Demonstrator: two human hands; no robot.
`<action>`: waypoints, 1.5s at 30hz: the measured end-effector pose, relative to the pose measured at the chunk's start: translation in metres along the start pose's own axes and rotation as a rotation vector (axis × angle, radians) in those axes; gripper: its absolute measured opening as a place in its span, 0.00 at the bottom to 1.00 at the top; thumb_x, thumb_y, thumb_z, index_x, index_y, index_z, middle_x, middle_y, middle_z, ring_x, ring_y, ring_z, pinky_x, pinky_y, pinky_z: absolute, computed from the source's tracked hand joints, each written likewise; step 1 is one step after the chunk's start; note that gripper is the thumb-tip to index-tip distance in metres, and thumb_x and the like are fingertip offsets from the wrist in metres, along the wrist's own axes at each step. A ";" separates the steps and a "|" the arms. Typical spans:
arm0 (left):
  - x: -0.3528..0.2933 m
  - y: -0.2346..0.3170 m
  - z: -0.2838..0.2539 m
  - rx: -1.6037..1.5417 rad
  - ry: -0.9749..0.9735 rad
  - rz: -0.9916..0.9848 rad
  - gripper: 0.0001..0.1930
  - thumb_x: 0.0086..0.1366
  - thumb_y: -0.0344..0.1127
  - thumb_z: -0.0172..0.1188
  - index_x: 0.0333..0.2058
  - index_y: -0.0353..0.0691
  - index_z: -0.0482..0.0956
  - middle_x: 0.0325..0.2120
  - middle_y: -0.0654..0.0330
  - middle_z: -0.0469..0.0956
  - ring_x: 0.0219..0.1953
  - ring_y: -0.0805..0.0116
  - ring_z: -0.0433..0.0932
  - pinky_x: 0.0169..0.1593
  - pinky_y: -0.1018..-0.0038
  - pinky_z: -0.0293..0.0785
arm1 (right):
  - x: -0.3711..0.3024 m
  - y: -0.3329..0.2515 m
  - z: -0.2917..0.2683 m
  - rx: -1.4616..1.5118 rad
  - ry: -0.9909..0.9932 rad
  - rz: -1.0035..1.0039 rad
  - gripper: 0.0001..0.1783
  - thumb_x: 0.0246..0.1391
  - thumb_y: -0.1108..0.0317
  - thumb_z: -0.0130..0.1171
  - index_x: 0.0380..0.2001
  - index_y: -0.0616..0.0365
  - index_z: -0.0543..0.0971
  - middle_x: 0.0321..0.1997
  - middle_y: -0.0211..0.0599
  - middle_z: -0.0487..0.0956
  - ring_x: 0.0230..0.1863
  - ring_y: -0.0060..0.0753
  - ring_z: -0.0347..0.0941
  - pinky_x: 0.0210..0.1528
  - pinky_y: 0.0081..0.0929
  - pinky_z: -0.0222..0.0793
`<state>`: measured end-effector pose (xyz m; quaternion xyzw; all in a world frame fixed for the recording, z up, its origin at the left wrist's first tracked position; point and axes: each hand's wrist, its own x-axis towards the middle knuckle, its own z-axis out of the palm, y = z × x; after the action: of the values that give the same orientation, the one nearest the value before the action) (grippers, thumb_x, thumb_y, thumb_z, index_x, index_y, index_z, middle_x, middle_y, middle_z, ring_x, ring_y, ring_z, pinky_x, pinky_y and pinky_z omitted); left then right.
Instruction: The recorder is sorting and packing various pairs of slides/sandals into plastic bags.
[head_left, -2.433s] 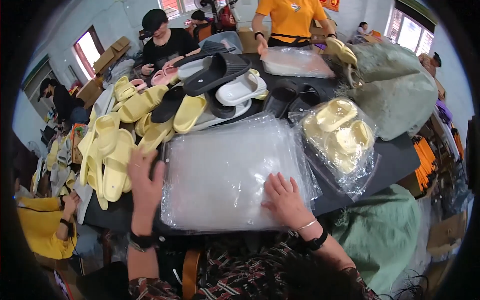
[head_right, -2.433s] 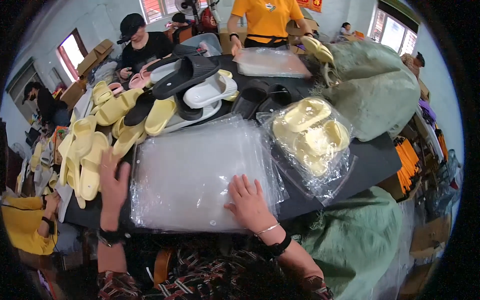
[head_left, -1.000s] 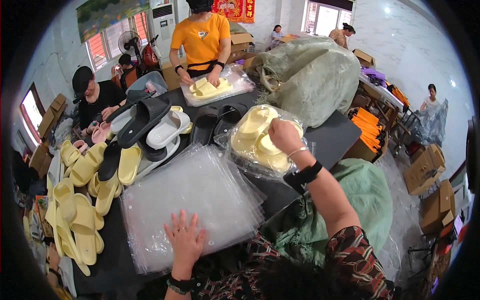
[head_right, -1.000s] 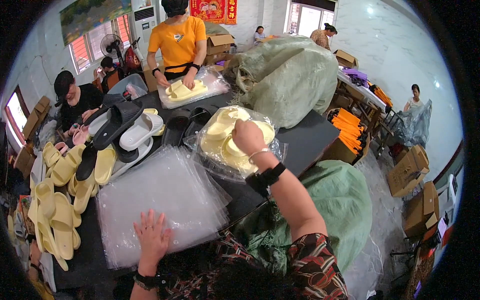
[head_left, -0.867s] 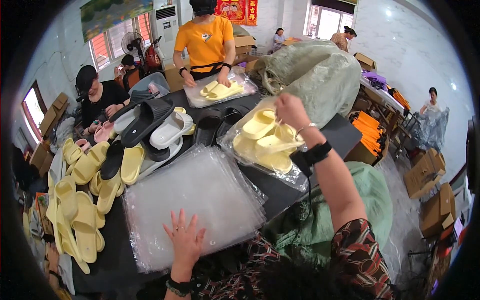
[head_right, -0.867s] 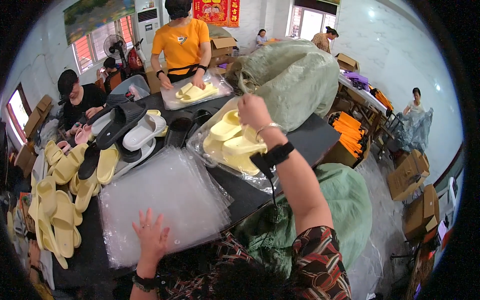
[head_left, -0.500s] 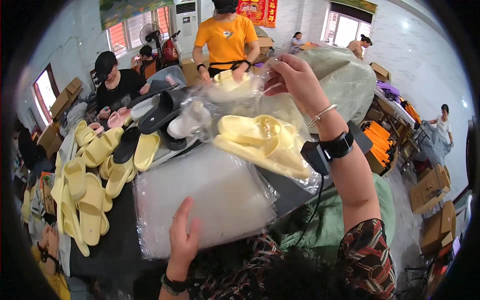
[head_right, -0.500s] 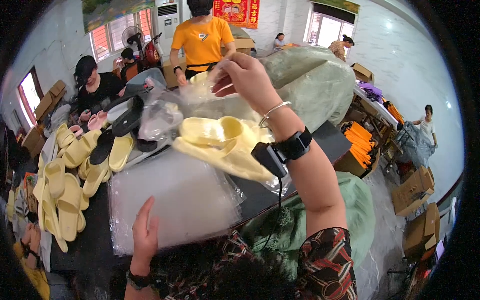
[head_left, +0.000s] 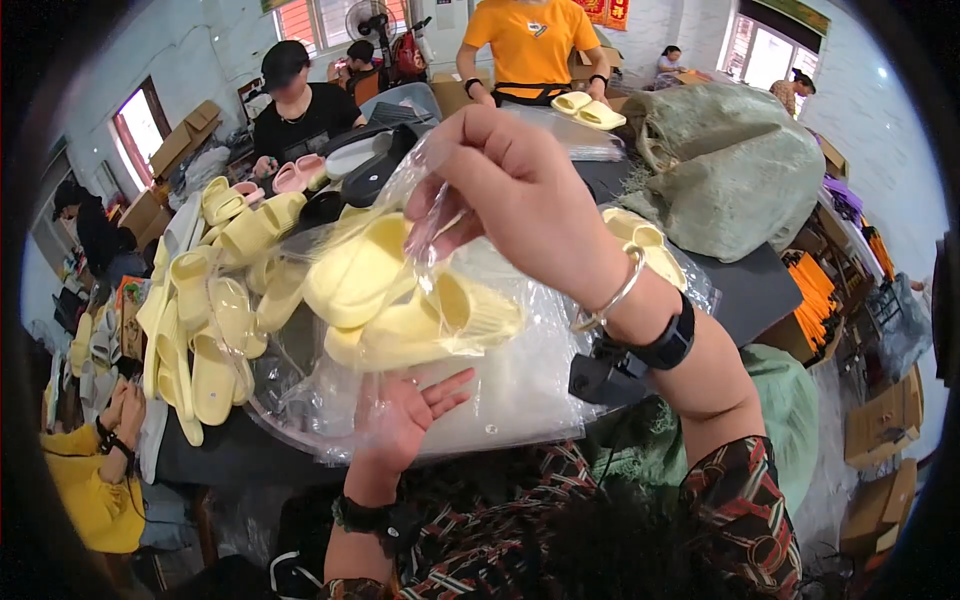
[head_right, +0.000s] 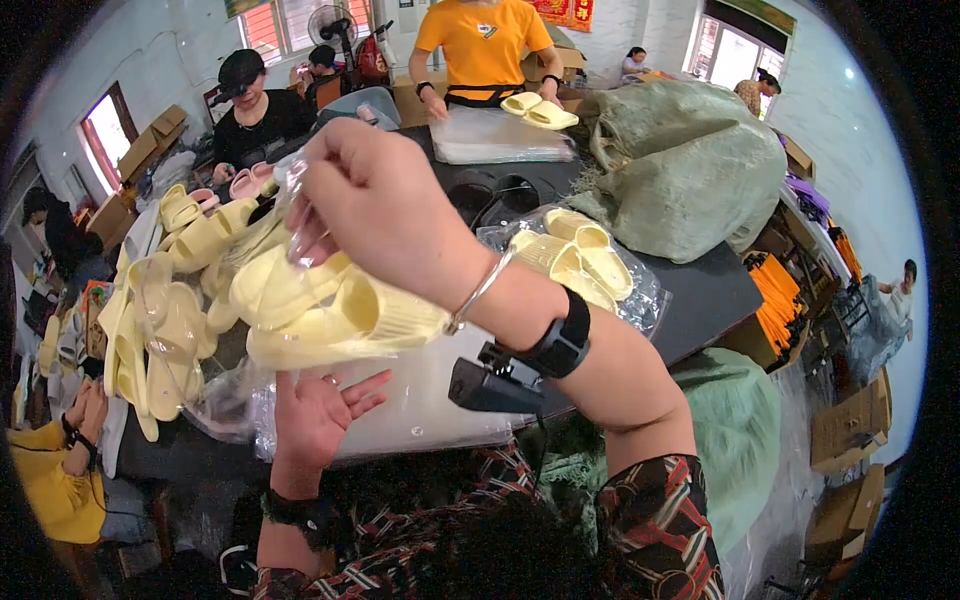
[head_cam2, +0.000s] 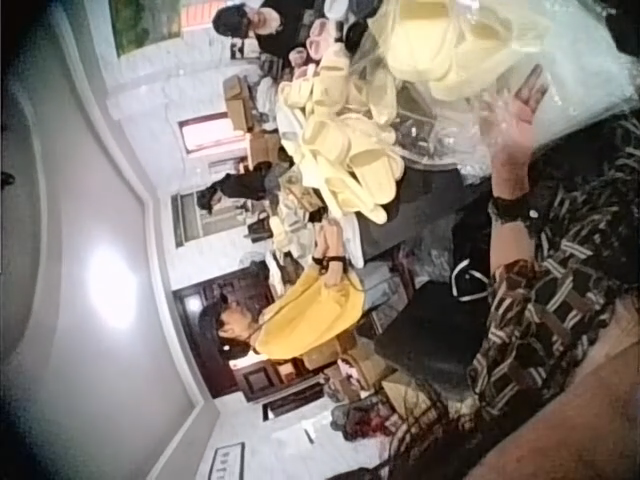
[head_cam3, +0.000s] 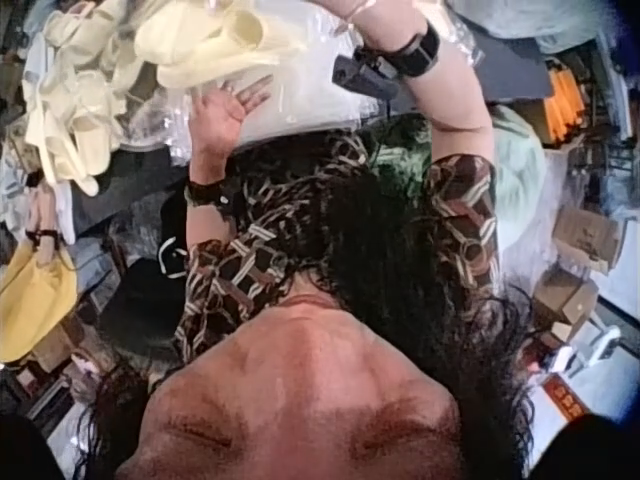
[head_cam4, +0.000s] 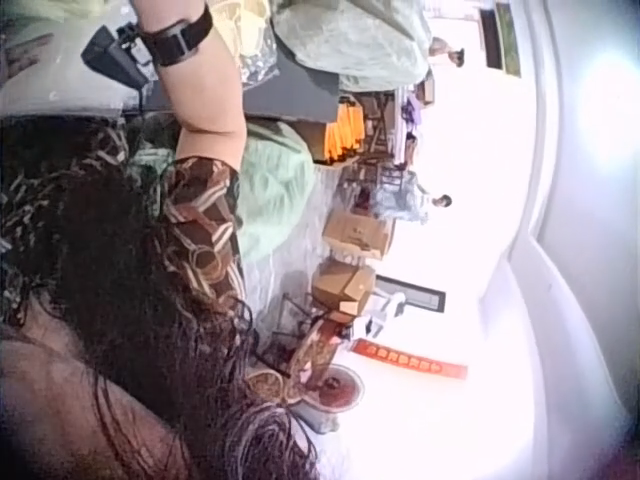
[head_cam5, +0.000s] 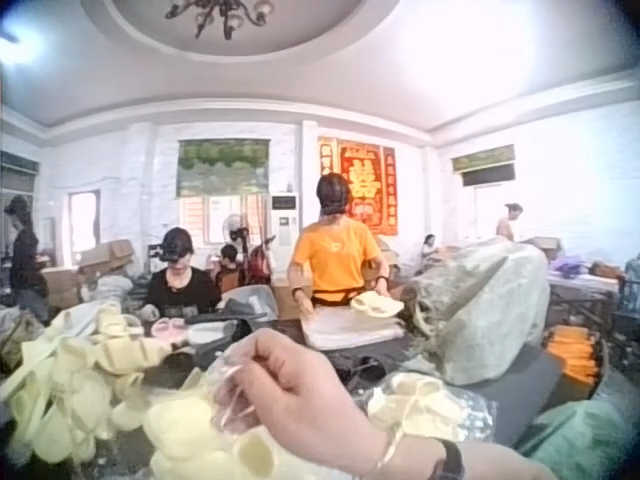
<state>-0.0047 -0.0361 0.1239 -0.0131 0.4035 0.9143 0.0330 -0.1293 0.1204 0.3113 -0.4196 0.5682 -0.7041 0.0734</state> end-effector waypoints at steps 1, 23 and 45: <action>0.003 0.001 -0.005 -0.001 0.005 0.002 0.44 0.69 0.73 0.26 0.72 0.47 0.41 0.68 0.45 0.55 0.64 0.36 0.64 0.62 0.48 0.66 | -0.003 0.000 0.007 0.028 -0.015 -0.005 0.08 0.64 0.73 0.47 0.32 0.68 0.70 0.26 0.40 0.79 0.26 0.27 0.82 0.27 0.22 0.81; -0.004 -0.029 -0.053 -0.250 0.243 -0.041 0.30 0.76 0.57 0.37 0.66 0.43 0.61 0.62 0.54 0.68 0.60 0.54 0.71 0.57 0.59 0.73 | -0.130 0.112 -0.102 -0.862 -0.199 0.838 0.37 0.58 0.56 0.64 0.59 0.66 0.58 0.25 0.50 0.81 0.25 0.36 0.82 0.26 0.32 0.76; -0.061 -0.016 -0.061 -0.246 0.657 0.011 0.25 0.75 0.44 0.41 0.65 0.37 0.57 0.63 0.48 0.62 0.61 0.53 0.68 0.63 0.54 0.64 | -0.162 0.185 -0.115 -0.729 -0.152 0.351 0.22 0.51 0.80 0.53 0.51 0.56 0.77 0.34 0.44 0.76 0.34 0.41 0.75 0.40 0.35 0.73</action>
<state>0.0575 -0.0735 0.0743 -0.3081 0.2797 0.9032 -0.1054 -0.1729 0.2359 0.0697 -0.3655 0.8364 -0.4005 0.0807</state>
